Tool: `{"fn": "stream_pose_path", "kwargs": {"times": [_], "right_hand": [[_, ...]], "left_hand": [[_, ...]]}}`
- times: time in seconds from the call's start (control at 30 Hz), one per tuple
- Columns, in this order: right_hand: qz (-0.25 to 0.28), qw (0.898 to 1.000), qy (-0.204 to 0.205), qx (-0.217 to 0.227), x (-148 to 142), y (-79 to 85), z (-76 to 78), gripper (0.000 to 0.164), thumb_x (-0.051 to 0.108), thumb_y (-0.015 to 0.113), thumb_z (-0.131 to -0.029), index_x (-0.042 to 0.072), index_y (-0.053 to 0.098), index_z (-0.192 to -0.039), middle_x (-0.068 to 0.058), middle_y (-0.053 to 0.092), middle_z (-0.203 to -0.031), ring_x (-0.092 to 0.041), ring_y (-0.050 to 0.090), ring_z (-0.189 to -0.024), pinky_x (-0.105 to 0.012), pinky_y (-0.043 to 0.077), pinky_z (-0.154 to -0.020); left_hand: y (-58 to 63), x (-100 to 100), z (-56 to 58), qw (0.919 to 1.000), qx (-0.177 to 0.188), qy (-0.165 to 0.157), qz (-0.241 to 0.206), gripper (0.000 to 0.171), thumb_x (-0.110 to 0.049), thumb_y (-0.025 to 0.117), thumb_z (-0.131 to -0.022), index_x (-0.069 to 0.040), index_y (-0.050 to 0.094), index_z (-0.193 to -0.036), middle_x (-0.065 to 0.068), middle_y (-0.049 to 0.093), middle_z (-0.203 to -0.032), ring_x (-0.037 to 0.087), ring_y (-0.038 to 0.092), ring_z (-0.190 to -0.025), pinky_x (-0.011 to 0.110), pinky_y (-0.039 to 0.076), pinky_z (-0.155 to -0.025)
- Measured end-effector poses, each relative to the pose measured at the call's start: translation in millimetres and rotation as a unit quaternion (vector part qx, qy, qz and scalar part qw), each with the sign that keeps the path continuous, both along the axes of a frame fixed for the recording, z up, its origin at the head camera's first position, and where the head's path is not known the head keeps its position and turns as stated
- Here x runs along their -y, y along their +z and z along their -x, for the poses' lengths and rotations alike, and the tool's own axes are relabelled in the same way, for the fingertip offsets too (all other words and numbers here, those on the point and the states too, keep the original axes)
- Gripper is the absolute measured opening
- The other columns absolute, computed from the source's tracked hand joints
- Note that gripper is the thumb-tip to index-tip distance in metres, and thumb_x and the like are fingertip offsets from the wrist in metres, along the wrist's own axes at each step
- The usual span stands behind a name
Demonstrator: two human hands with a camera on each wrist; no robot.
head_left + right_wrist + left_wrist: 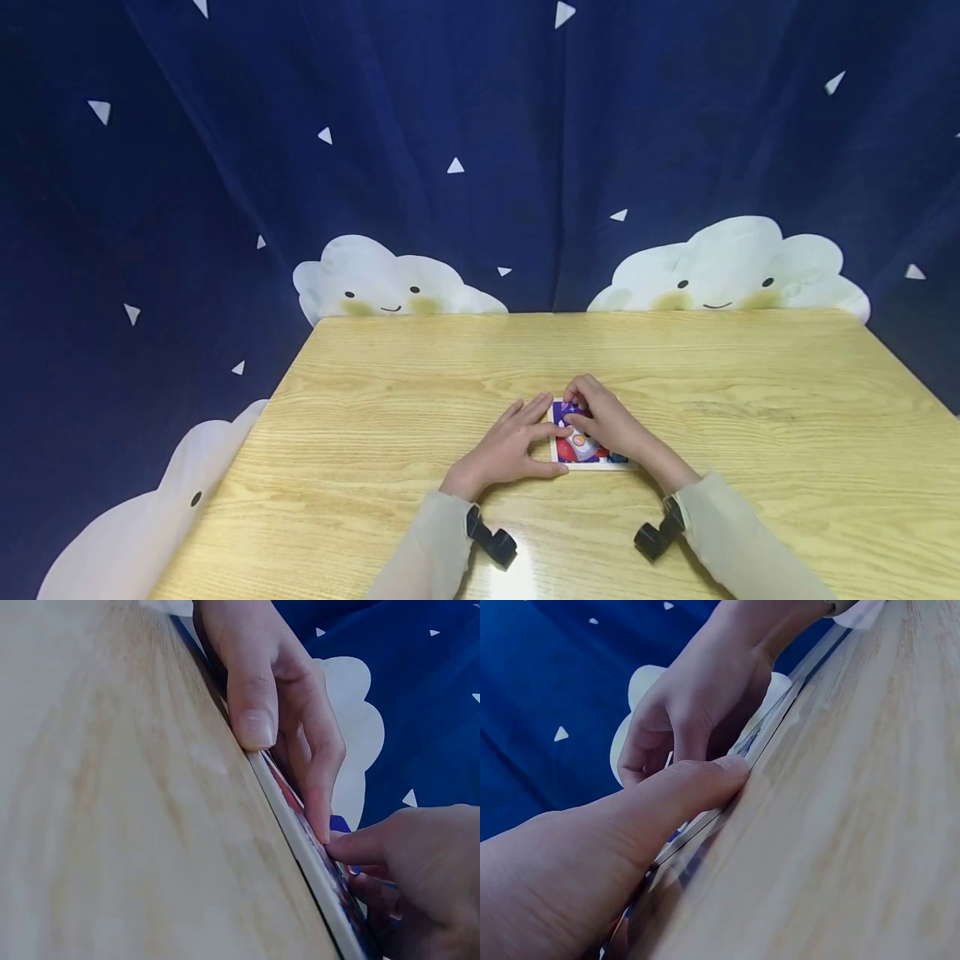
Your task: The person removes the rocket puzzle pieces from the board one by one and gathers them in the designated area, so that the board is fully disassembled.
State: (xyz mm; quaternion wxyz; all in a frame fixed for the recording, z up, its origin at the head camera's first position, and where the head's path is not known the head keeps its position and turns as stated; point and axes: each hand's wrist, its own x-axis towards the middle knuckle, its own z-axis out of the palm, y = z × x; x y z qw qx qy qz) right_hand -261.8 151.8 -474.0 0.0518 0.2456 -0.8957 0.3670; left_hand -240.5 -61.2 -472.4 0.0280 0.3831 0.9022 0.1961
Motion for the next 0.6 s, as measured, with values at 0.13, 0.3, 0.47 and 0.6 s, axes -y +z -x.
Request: {"fn": "stream_pose_path", "kwargs": {"times": [0.13, 0.3, 0.47, 0.6], "right_hand": [[0.011, 1.0, -0.006, -0.017, 0.6, -2.5, -1.7, 0.02, 0.0, 0.07, -0.087, 0.007, 0.056, -0.099, -0.003, 0.052, -0.089, -0.012, 0.047, -0.081, -0.021, 0.042, -0.067], [0.022, 0.999, -0.009, -0.041, 0.6, -4.3, -4.4, 0.021, -0.002, 0.071, -0.084, 0.008, 0.058, -0.098, -0.002, 0.052, -0.086, -0.011, 0.045, -0.077, -0.02, 0.04, -0.064], [0.034, 0.998, -0.014, -0.049, 0.2, -3.7, -8.2, 0.021, -0.007, 0.068, -0.085, 0.01, 0.059, -0.096, -0.001, 0.052, -0.085, -0.009, 0.045, -0.075, -0.019, 0.039, -0.061], [0.039, 0.998, -0.021, -0.048, 0.5, -2.4, -9.8, 0.021, -0.008, 0.066, -0.086, 0.01, 0.061, -0.095, -0.001, 0.055, -0.086, -0.007, 0.045, -0.073, -0.018, 0.04, -0.061]], "left_hand": [[0.2, -0.1, -0.5, 1.0, -0.001, 0.0, -0.003, 0.054, -0.055, 0.065, -0.088, -0.031, 0.058, -0.137, 0.01, 0.026, -0.162, 0.022, 0.021, -0.153, 0.049, 0.019, -0.126], [-1.2, -0.9, -0.7, 1.0, -0.008, -0.001, -0.003, 0.053, -0.055, 0.064, -0.088, -0.031, 0.059, -0.135, 0.011, 0.028, -0.162, 0.023, 0.023, -0.153, 0.049, 0.021, -0.125], [-2.6, -1.6, -0.4, 0.9998, -0.017, -0.003, -0.005, 0.051, -0.054, 0.064, -0.089, -0.031, 0.06, -0.134, 0.011, 0.03, -0.161, 0.022, 0.024, -0.152, 0.049, 0.022, -0.125], [-2.6, -1.5, -0.6, 0.9999, -0.014, -0.002, -0.006, 0.05, -0.054, 0.063, -0.09, -0.031, 0.06, -0.134, 0.011, 0.03, -0.161, 0.021, 0.023, -0.152, 0.049, 0.022, -0.125]]}}
